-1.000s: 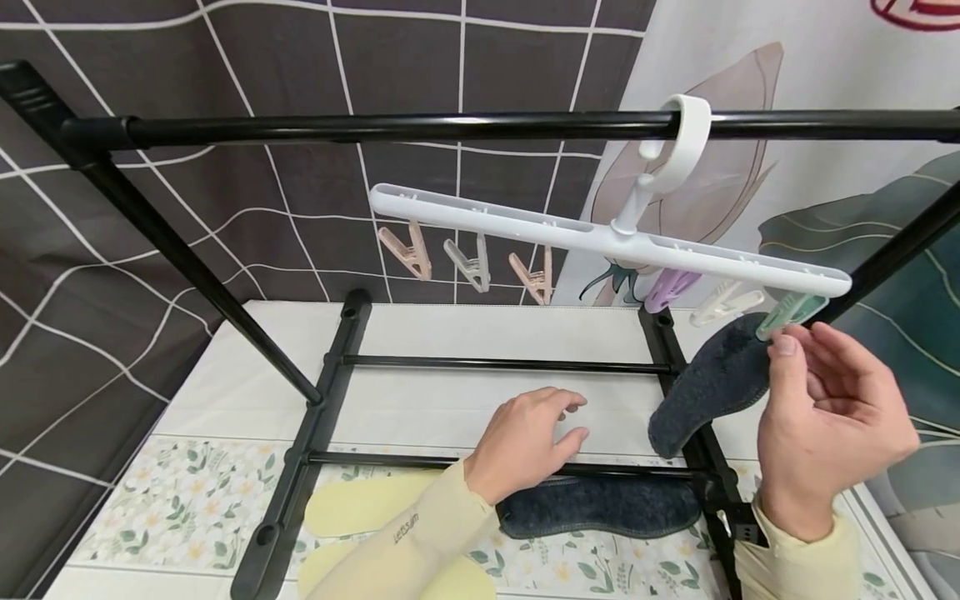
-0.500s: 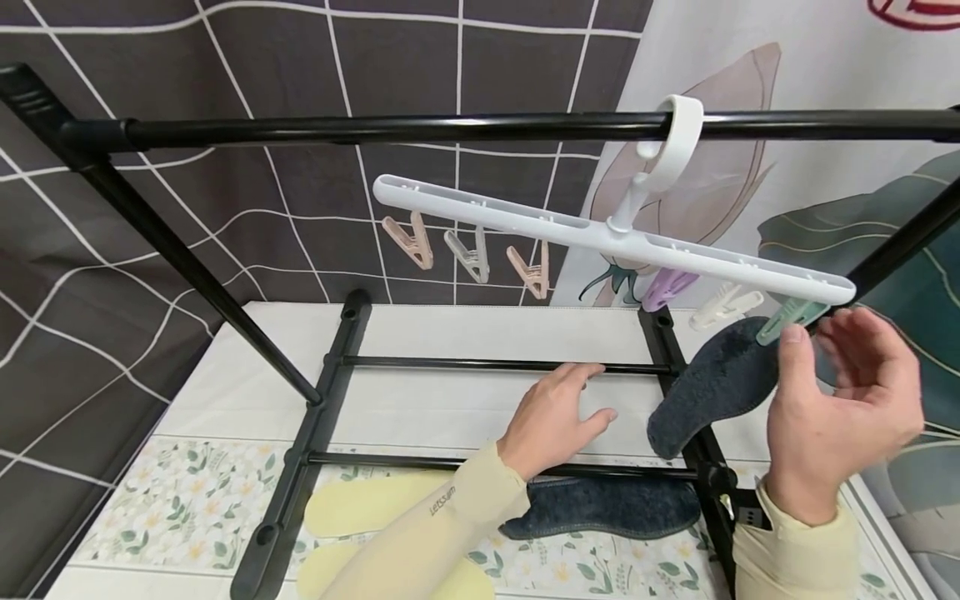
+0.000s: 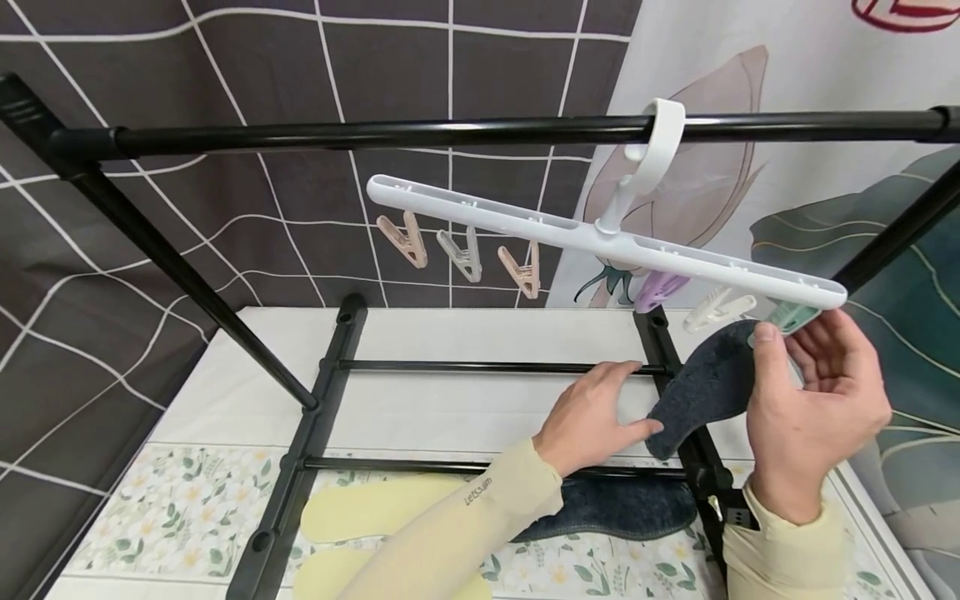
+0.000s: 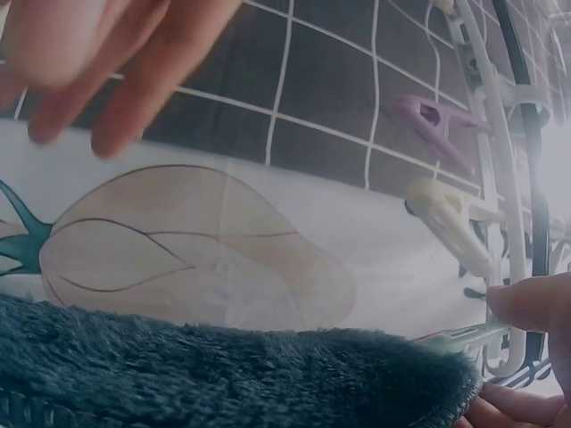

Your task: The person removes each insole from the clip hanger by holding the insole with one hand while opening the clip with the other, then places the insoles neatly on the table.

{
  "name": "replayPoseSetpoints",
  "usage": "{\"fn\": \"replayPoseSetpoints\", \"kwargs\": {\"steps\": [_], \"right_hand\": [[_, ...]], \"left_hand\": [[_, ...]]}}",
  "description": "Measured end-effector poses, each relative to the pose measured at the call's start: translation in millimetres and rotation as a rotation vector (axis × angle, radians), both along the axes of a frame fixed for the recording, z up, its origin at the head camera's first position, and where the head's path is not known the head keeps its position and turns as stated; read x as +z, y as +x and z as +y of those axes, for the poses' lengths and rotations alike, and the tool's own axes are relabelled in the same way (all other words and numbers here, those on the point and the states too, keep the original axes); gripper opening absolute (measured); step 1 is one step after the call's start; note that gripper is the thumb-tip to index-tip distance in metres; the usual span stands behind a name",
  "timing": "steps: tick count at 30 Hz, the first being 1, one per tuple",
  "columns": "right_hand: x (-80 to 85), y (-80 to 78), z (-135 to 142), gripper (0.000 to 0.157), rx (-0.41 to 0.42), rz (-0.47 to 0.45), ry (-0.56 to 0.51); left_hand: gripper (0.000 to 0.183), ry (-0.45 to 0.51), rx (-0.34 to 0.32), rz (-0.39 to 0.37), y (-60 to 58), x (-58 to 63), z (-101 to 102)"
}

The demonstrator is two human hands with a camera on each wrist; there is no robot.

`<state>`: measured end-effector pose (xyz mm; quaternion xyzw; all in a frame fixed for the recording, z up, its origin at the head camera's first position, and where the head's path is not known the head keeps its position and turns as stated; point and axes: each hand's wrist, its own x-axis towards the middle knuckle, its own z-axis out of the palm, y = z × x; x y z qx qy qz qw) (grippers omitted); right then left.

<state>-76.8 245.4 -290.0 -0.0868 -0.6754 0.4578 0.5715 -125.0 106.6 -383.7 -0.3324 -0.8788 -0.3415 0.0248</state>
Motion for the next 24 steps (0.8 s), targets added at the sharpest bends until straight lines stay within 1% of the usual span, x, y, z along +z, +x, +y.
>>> {"fn": "replayPoseSetpoints", "kwargs": {"steps": [4,6,9,12,17,21,24], "right_hand": [[-1.8,-1.7,1,0.037,0.011,0.029,-0.015],[-3.6,-3.4,2,0.037,0.029,0.057,-0.028],[-8.0,-5.8,6,0.036,0.049,0.09,-0.036],[-11.8,-7.3,10,0.034,0.043,0.104,-0.019],[-14.8,-6.3,12,0.033,0.026,0.098,0.01],[-14.9,-4.6,12,0.033,0.003,0.074,0.03],[-14.5,-4.3,12,0.032,-0.001,0.079,0.022]], "left_hand": [[0.073,-0.025,-0.034,-0.014,-0.4,0.3,8],[0.073,-0.029,-0.052,-0.005,-0.9,0.5,12],[0.075,-0.019,-0.075,-0.002,-0.9,1.2,18],[0.078,0.001,-0.093,0.014,0.1,1.9,25],[0.082,0.005,-0.099,0.074,1.7,2.5,34],[0.085,-0.002,-0.097,0.1,0.3,-0.3,40],[0.087,0.001,-0.089,0.113,-0.3,-1.7,43]]}}
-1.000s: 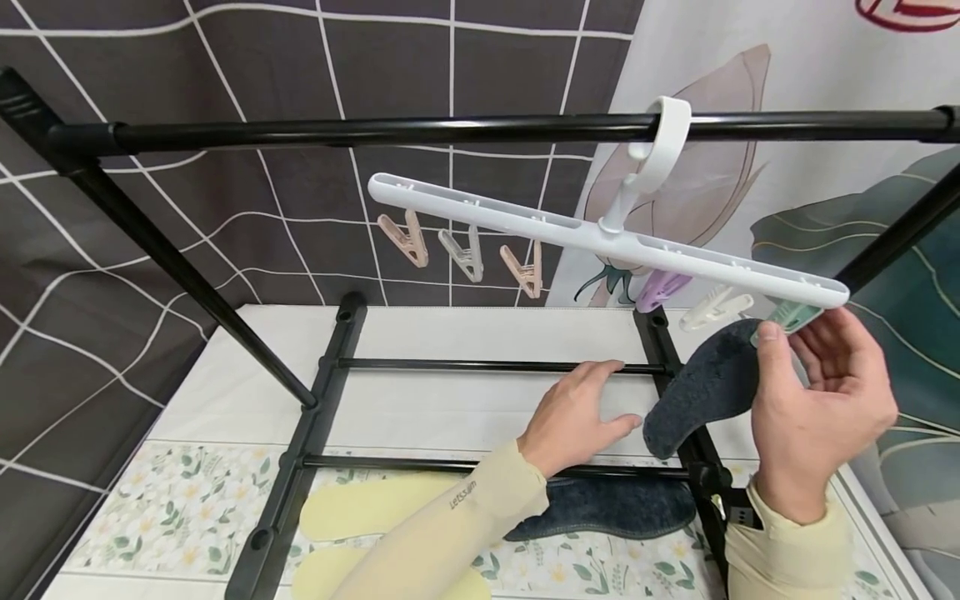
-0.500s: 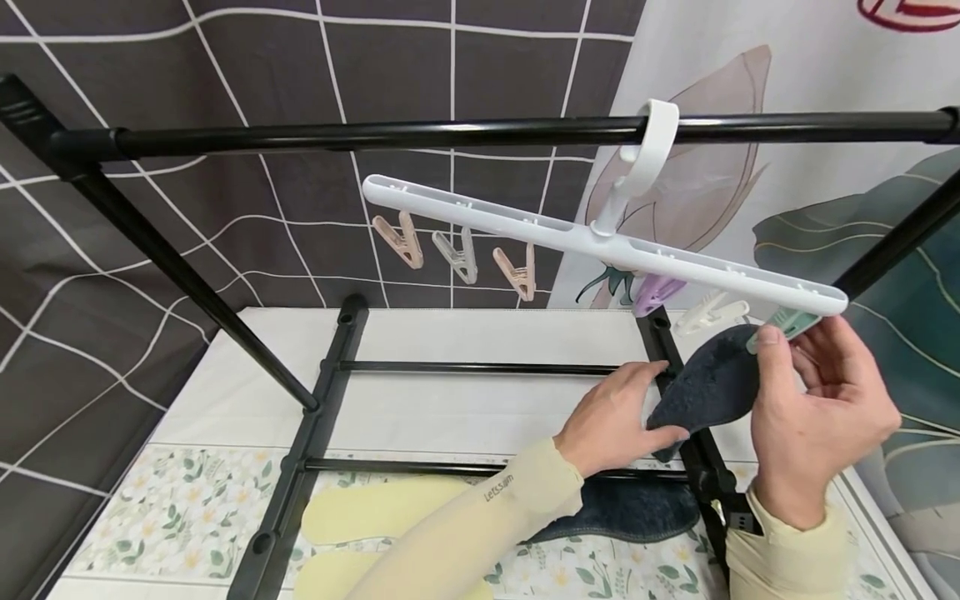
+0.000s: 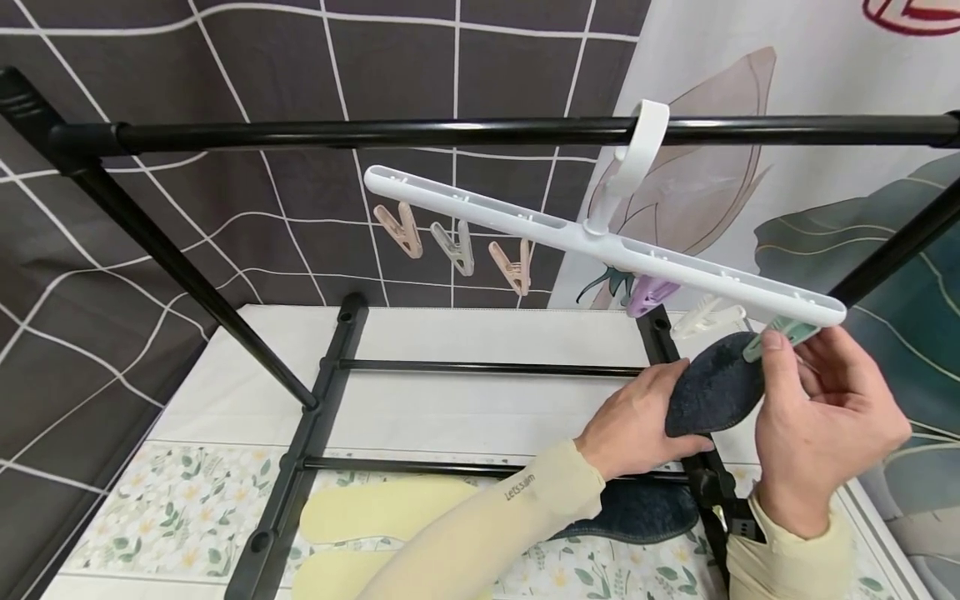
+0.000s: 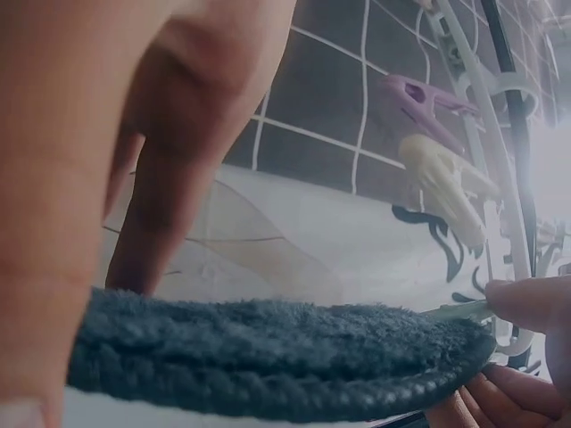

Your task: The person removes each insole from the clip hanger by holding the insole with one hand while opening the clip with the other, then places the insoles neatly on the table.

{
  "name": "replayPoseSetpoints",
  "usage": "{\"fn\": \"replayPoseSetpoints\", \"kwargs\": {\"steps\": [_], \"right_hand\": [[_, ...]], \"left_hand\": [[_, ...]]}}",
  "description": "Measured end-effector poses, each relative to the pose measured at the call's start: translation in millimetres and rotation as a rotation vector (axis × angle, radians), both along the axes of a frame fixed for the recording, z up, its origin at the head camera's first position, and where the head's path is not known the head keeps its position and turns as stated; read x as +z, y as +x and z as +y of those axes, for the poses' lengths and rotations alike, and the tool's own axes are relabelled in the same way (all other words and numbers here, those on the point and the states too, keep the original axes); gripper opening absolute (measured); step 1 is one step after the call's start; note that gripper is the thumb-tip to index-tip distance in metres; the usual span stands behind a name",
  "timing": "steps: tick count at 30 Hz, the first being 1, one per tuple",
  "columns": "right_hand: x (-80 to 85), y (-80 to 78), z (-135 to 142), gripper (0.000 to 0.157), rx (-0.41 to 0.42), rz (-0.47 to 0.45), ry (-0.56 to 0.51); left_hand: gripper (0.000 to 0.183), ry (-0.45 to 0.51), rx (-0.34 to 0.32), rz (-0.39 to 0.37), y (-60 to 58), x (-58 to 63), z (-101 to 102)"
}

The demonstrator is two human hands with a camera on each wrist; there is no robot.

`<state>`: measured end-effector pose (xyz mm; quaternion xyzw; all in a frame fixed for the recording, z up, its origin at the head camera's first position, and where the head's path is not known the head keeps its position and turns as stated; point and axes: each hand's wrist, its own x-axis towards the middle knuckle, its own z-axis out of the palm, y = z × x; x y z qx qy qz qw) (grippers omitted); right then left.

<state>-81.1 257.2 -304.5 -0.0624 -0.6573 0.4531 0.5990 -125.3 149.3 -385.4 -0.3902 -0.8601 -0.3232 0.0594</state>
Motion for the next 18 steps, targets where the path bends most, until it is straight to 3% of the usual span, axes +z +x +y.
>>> {"fn": "replayPoseSetpoints", "kwargs": {"steps": [12,18], "right_hand": [[1.4,0.3,-2.3,0.029,0.022,0.063,-0.051],[1.3,-0.5,-1.9,0.028,0.01,0.064,-0.042]], "left_hand": [[0.092,-0.009,-0.043,-0.06,-6.6,-3.8,-1.7],[0.091,0.005,-0.037,-0.05,-7.9,-4.0,-4.0]]}}
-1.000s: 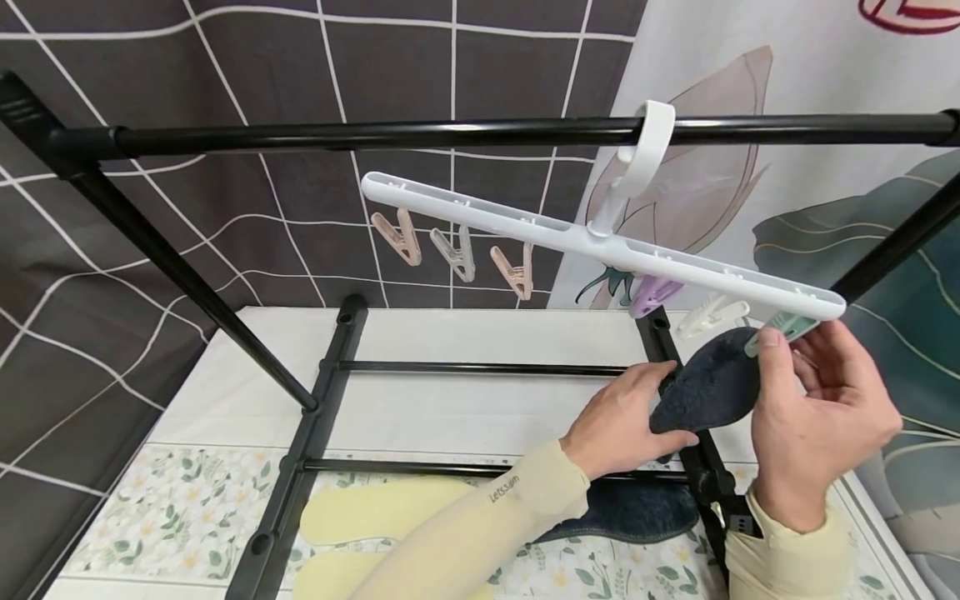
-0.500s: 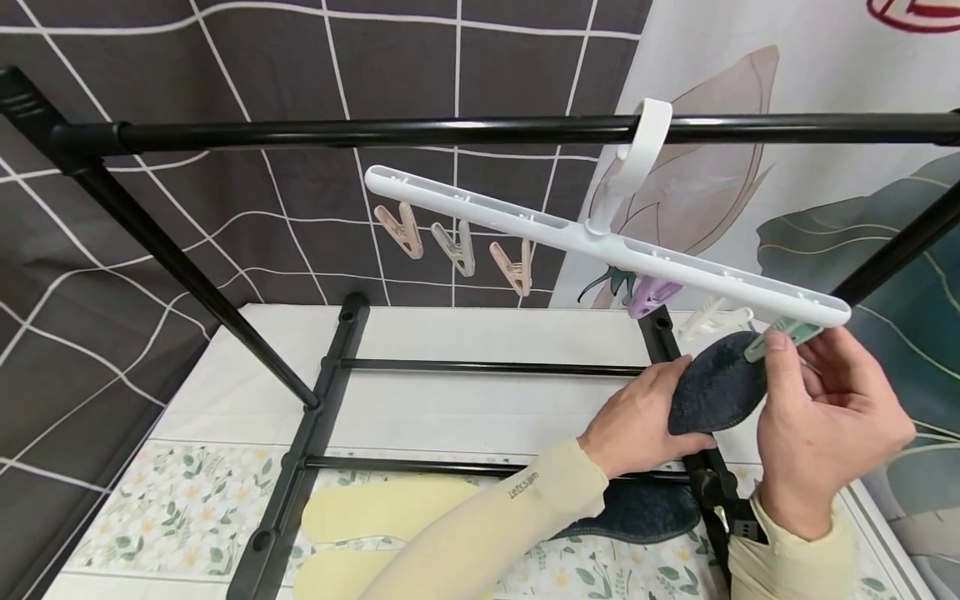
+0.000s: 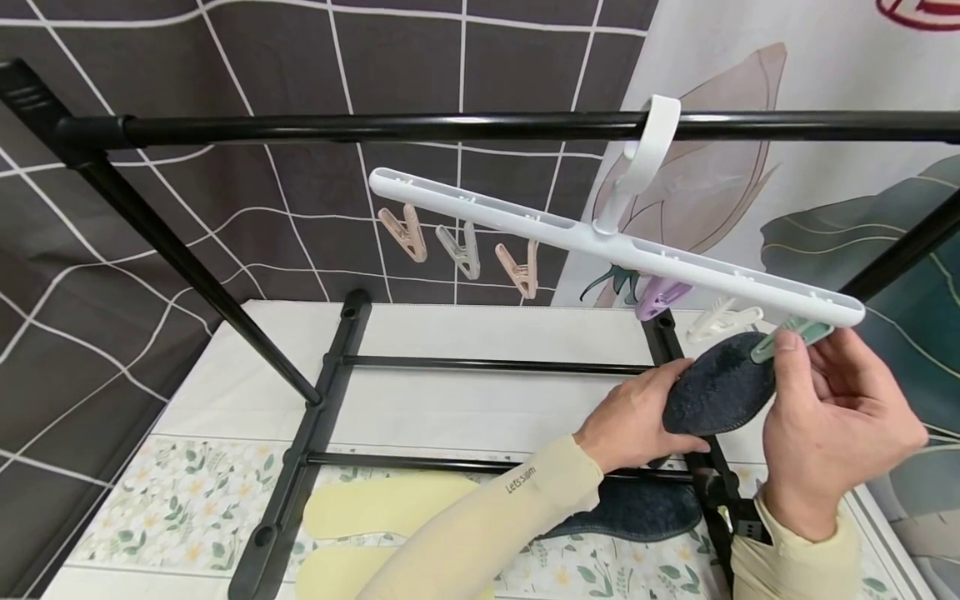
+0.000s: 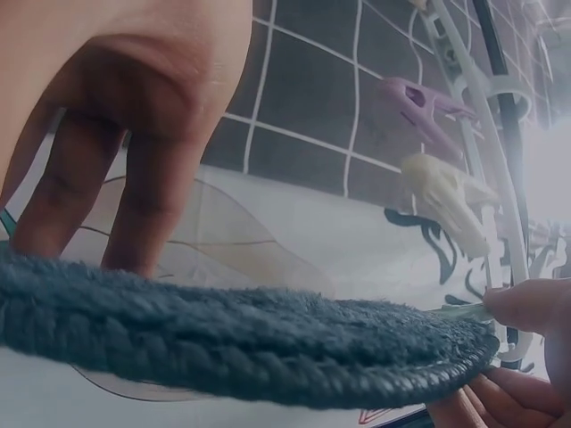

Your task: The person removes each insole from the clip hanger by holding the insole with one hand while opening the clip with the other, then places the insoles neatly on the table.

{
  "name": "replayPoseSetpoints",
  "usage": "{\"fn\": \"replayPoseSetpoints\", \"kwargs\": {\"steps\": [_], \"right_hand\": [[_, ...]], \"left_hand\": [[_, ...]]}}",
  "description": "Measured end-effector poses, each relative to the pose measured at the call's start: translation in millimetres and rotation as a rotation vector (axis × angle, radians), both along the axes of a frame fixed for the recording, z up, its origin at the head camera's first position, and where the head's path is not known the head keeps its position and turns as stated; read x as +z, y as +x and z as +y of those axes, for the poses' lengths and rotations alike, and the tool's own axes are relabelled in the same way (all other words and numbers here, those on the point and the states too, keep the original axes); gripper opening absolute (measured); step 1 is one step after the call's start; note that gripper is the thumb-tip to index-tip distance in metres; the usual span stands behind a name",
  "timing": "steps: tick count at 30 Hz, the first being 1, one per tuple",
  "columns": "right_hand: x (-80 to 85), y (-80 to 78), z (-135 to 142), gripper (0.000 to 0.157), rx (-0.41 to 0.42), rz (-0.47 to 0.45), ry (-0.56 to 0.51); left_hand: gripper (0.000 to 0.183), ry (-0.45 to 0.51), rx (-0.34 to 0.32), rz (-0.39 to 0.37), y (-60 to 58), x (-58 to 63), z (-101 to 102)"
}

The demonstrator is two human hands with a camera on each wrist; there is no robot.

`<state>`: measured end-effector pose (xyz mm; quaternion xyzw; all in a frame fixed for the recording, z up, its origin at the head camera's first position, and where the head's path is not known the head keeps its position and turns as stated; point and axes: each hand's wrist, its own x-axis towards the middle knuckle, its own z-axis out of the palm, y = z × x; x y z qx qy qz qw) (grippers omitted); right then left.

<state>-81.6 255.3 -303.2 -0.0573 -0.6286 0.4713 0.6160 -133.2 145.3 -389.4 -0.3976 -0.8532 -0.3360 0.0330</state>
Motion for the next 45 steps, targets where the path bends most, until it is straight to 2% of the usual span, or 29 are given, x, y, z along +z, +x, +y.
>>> {"fn": "replayPoseSetpoints", "kwargs": {"steps": [8,14,21,33,45], "right_hand": [[-1.8,0.5,3,0.026,-0.036,-0.004,0.0],[-3.0,-0.7,3,0.024,-0.022,0.015,0.0],[-3.0,-0.3,3,0.024,-0.02,0.05,-0.011],[-5.8,-1.2,3,0.022,-0.073,0.001,0.038],[-6.5,-1.4,3,0.023,-0.089,-0.007,0.051]], "left_hand": [[0.091,-0.007,0.003,-0.021,-0.5,-0.2,-4],[0.092,-0.011,0.006,-0.019,-0.9,-0.5,-8],[0.093,-0.018,0.006,0.019,-1.1,-0.3,-10],[0.093,-0.02,0.0,-0.019,-1.1,-0.5,-15],[0.095,-0.028,0.011,-0.005,-0.4,-0.3,-17]]}}
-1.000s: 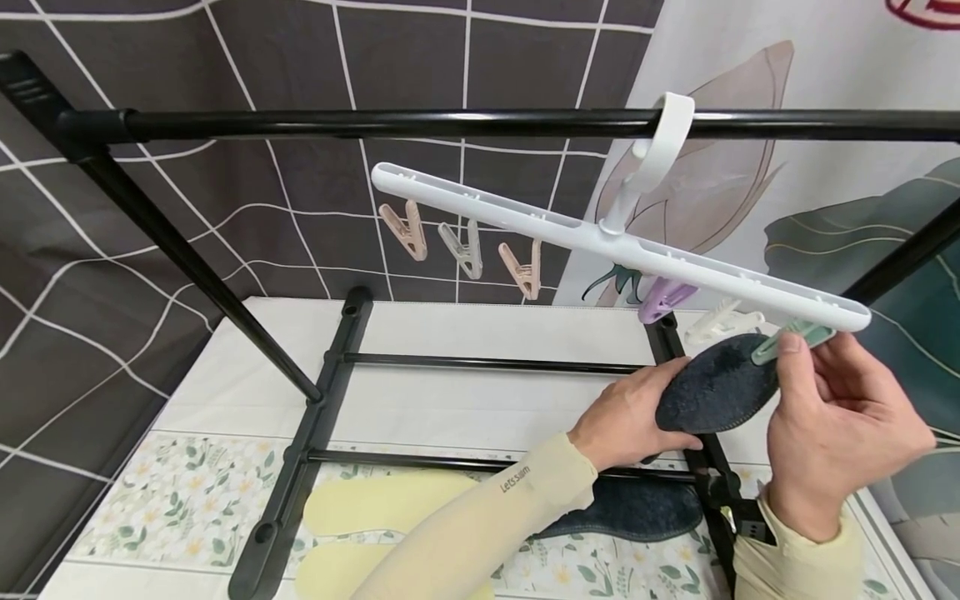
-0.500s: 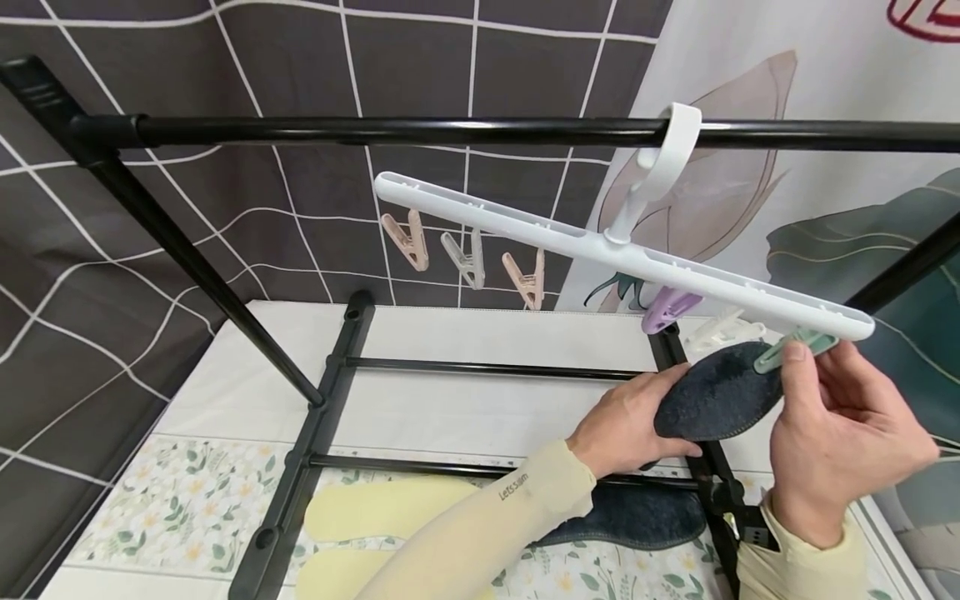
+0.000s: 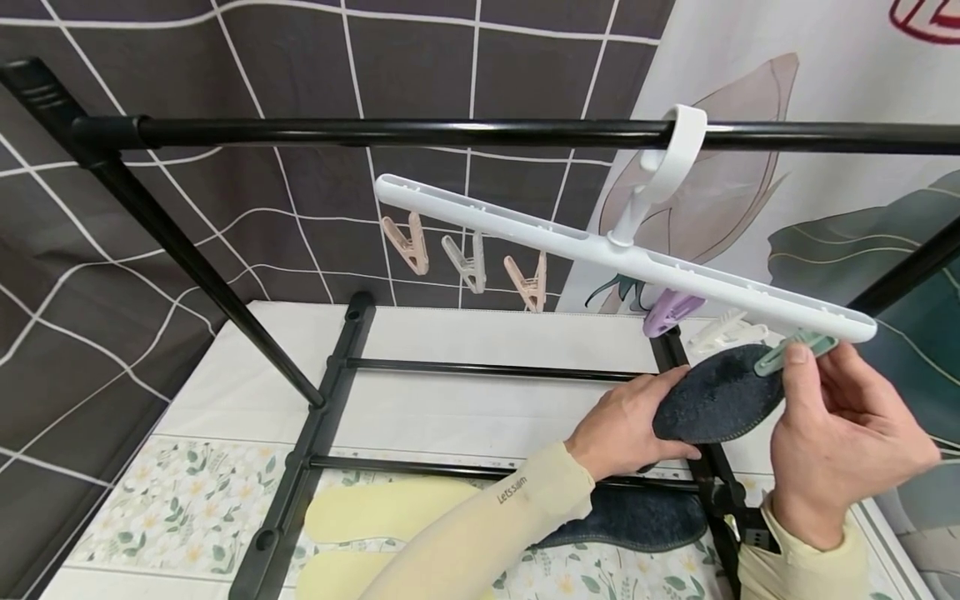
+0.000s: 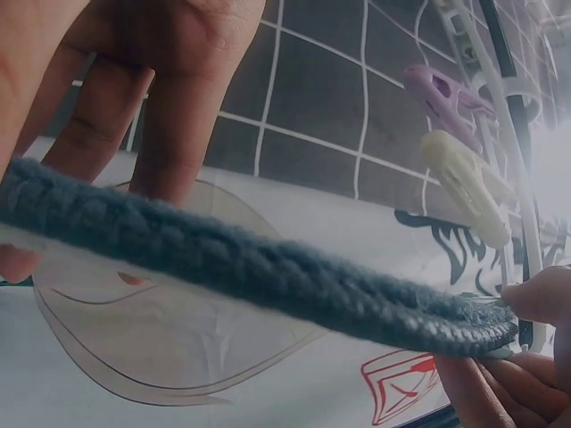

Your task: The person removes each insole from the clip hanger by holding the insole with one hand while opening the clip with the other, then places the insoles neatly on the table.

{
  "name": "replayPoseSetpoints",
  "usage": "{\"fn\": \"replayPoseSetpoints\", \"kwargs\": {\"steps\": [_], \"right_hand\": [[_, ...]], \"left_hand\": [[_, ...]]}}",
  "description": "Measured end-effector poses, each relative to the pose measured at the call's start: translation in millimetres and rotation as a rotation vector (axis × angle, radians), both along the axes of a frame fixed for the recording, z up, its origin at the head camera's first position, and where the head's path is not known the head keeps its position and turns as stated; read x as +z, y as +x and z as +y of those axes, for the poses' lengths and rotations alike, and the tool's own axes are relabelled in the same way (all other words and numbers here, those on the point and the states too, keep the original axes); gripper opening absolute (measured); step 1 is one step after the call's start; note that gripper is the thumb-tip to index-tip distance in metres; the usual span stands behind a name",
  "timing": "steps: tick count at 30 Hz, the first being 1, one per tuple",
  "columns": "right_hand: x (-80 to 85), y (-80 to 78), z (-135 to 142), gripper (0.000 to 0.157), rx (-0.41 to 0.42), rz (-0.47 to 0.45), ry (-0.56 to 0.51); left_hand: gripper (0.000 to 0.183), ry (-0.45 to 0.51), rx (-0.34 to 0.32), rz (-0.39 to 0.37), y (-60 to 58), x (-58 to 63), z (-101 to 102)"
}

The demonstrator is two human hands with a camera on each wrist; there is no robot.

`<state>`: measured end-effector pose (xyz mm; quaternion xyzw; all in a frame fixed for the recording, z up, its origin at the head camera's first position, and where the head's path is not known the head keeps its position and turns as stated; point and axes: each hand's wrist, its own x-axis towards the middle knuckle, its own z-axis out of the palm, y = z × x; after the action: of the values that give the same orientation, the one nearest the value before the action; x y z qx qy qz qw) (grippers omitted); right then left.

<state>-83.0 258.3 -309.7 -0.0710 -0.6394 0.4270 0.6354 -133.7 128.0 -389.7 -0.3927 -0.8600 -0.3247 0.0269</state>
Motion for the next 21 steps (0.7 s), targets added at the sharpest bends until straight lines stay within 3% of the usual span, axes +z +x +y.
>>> {"fn": "replayPoseSetpoints", "kwargs": {"steps": [21], "right_hand": [[0.7,-0.1,1.1,0.02,0.003,0.034,0.005]], "left_hand": [[0.095,-0.012,0.012,0.044,1.0,-1.1,-4.4]]}}
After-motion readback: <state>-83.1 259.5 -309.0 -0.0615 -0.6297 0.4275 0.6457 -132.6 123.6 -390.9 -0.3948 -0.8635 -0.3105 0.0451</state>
